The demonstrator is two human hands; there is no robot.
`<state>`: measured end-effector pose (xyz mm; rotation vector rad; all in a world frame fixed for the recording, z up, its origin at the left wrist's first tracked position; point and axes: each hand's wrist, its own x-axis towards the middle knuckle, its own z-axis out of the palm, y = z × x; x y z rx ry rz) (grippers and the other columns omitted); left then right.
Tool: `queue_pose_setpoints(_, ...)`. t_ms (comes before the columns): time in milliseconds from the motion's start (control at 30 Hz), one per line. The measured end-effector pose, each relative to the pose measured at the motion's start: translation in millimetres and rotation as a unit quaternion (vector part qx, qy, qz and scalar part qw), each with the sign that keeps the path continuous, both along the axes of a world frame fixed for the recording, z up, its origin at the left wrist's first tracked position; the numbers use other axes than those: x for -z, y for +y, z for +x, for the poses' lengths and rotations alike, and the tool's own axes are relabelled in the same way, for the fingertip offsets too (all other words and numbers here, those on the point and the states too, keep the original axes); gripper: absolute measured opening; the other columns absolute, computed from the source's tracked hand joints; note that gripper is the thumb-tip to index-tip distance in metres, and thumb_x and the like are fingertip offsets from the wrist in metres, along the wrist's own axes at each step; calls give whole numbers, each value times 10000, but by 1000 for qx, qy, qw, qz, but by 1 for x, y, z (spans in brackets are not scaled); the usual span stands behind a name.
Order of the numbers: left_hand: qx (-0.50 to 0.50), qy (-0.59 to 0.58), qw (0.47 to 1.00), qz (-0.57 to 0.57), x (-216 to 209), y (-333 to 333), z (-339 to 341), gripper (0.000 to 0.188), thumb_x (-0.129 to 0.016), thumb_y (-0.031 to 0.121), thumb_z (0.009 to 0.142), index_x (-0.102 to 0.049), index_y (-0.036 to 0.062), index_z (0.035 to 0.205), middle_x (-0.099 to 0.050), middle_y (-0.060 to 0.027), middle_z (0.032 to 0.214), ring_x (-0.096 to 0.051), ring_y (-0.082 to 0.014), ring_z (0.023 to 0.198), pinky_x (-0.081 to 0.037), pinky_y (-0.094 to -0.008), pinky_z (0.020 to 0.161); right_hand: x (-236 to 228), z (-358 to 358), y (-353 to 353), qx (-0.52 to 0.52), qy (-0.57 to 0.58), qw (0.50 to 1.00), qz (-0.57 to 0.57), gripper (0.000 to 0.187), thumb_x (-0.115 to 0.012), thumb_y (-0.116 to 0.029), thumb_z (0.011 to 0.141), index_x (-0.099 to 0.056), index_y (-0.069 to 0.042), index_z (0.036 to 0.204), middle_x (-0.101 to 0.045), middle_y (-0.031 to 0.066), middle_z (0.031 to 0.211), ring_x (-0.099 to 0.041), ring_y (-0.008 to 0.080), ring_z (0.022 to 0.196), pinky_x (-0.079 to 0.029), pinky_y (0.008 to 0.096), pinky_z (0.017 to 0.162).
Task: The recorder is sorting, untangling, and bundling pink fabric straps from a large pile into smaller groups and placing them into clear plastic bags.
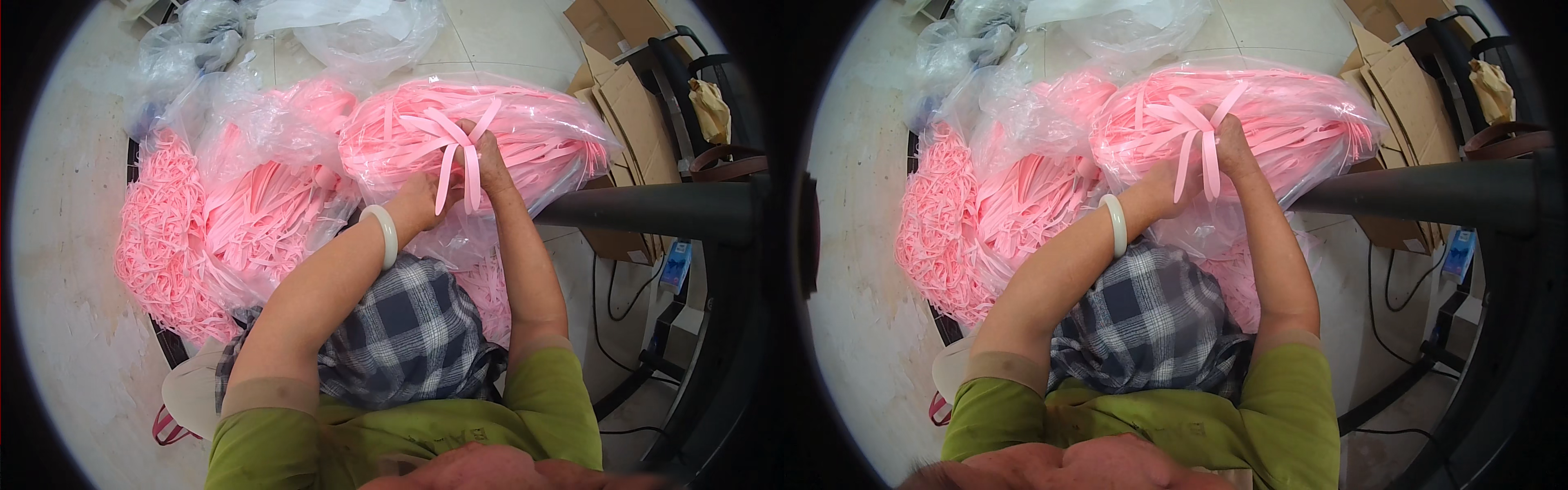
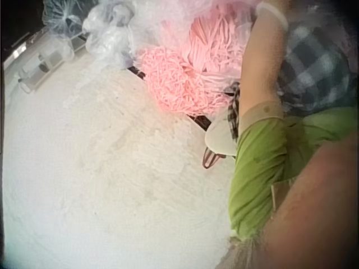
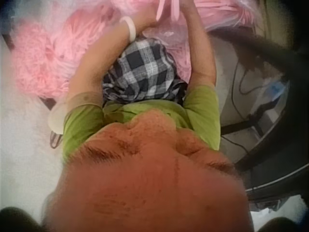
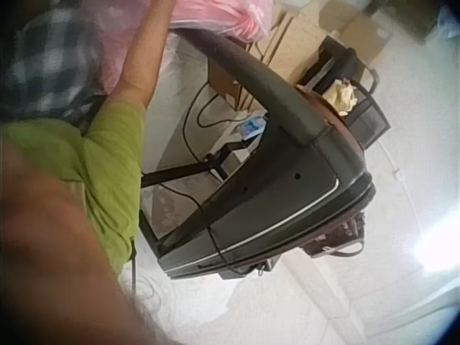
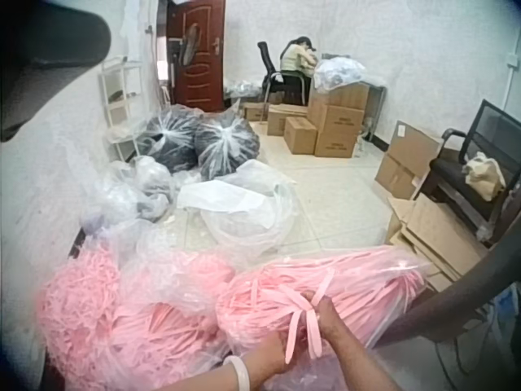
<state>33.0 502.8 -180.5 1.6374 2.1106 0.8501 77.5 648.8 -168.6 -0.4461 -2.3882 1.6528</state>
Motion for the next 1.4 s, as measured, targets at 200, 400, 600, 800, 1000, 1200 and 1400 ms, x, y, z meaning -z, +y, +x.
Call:
queue_pose_setpoints(200,2,78,997,-22,4,-1,-7,224,-525,163,784,-590,34,955,-596,-211,961,-595,-359,870,-482,-437,717,-9,1,-8,0,-31,998,-62,225,-671,-148,670,-613,-22,848,-576,22,736,-515,113,692,-436,266,624)
queue_pose_setpoints(400,17,82,981,-175,-15,-3,-8,163,-524,132,765,-608,40,870,-625,-170,862,-609,-353,751,-490,-437,663,8,9,13,-61,-45,992,-106,228,-669,-145,664,-618,-19,847,-572,13,741,-514,106,671,-428,247,588)
queue_pose_setpoints(600,24,115,989,-94,-72,-24,-24,98,-526,74,700,-578,58,782,-582,-127,825,-591,-339,754,-475,-416,606,31,35,29,61,127,891,-433,247,-652,-118,725,-590,-19,941,-630,70,842,-608,164,733,-489,232,648)
queue_pose_setpoints(800,2,114,993,33,-97,-59,-49,84,-561,37,703,-542,93,762,-548,-72,769,-579,-271,708,-464,-376,580,25,30,11,112,221,815,-524,218,-617,19,706,-509,-17,892,-617,111,801,-617,216,783,-487,306,767)
queue_pose_setpoints(1000,-58,40,988,141,-121,-76,-66,137,-555,-55,690,-553,51,776,-539,-82,751,-564,-243,665,-448,-311,580,41,17,10,123,235,821,-505,182,-645,2,709,-523,-32,840,-601,90,797,-613,203,774,-499,298,751)
queue_pose_setpoints(1200,-127,21,959,253,-165,-79,-78,131,-567,-88,712,-570,17,790,-515,-62,717,-535,-155,636,-431,-250,572,172,-1,38,59,233,913,330,184,-650,-99,707,-585,-40,869,-635,106,847,-623,251,730,-498,350,670)
queue_pose_setpoints(1400,-122,3,954,275,-173,-92,-75,121,-579,-101,729,-567,-2,798,-521,-42,742,-521,-98,639,-431,-193,591,80,-56,-42,-38,24,943,330,202,-605,-173,743,-605,-62,912,-645,125,878,-632,281,771,-494,382,649)
